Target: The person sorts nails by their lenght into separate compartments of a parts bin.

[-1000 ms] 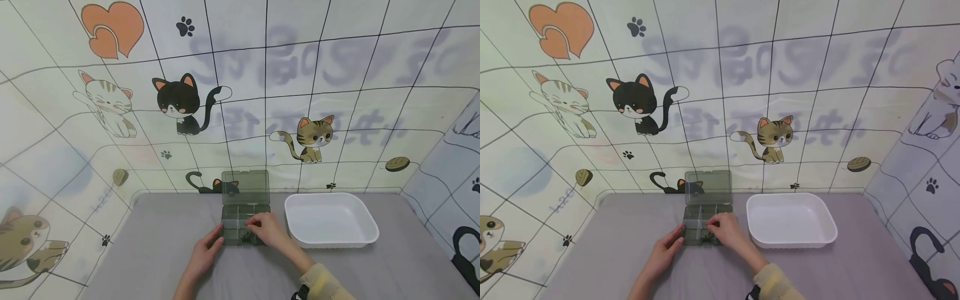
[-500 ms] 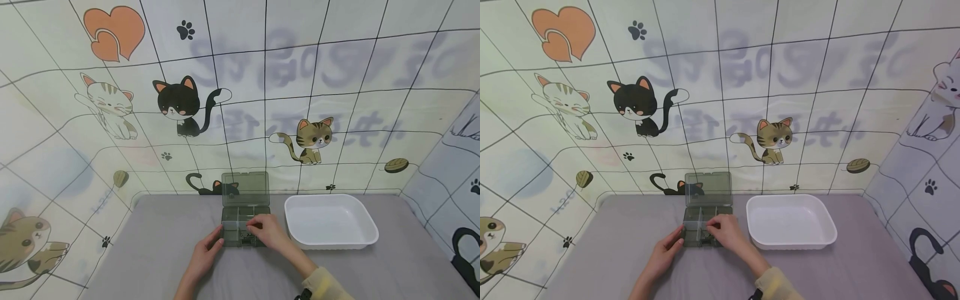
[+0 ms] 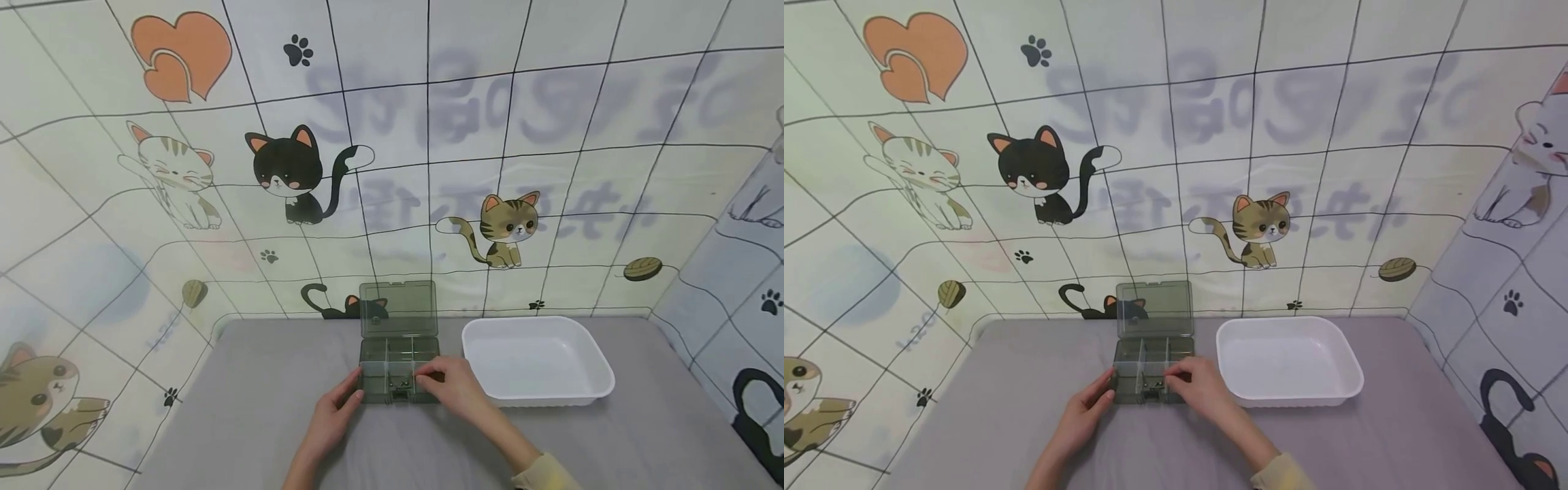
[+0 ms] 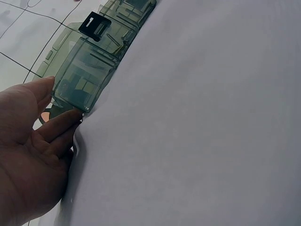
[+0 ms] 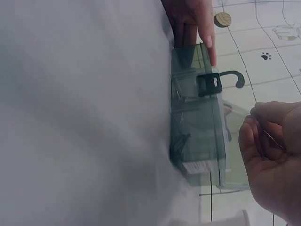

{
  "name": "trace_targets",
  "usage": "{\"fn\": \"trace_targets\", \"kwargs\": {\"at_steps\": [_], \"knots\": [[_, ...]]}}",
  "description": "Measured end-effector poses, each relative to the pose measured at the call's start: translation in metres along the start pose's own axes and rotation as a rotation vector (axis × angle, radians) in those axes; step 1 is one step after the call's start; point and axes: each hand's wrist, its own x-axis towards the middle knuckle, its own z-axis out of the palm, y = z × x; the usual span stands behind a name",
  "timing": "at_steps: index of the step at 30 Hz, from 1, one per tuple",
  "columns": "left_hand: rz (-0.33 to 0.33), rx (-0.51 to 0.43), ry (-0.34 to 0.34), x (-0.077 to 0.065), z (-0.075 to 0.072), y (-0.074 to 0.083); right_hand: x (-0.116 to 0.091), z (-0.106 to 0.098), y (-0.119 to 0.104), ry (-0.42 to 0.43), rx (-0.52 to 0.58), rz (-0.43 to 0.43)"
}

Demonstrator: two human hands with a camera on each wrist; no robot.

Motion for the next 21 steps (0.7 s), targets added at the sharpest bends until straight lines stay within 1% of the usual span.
{"fn": "trace_targets", "kwargs": {"at_steps": [4, 8, 10, 12, 15, 17, 19, 21], "knots": [[0.021, 0.002, -0.003, 0.000, 0.000, 0.001, -0.001, -0.008, 0.004, 0.034, -0.004, 0.027], [-0.001, 0.019, -0.004, 0.000, -0.002, 0.006, 0.002, -0.014, 0.005, 0.082, 0.020, 0.074], [-0.013, 0.048, 0.006, 0.001, -0.004, 0.008, 0.005, -0.015, 0.005, 0.106, 0.045, 0.095], [-0.009, 0.064, 0.024, 0.004, -0.007, 0.013, 0.010, -0.016, 0.005, 0.124, 0.074, 0.109], [0.027, 0.071, 0.049, 0.012, -0.011, 0.023, 0.018, -0.020, 0.006, 0.138, 0.107, 0.116], [0.045, 0.064, 0.057, 0.020, -0.013, 0.033, 0.025, -0.023, 0.006, 0.153, 0.103, 0.127], [0.040, 0.070, 0.051, 0.030, -0.014, 0.044, 0.032, -0.027, 0.006, 0.170, 0.086, 0.141], [0.008, 0.085, 0.040, 0.041, -0.013, 0.056, 0.039, -0.030, 0.006, 0.181, 0.068, 0.160]]}}
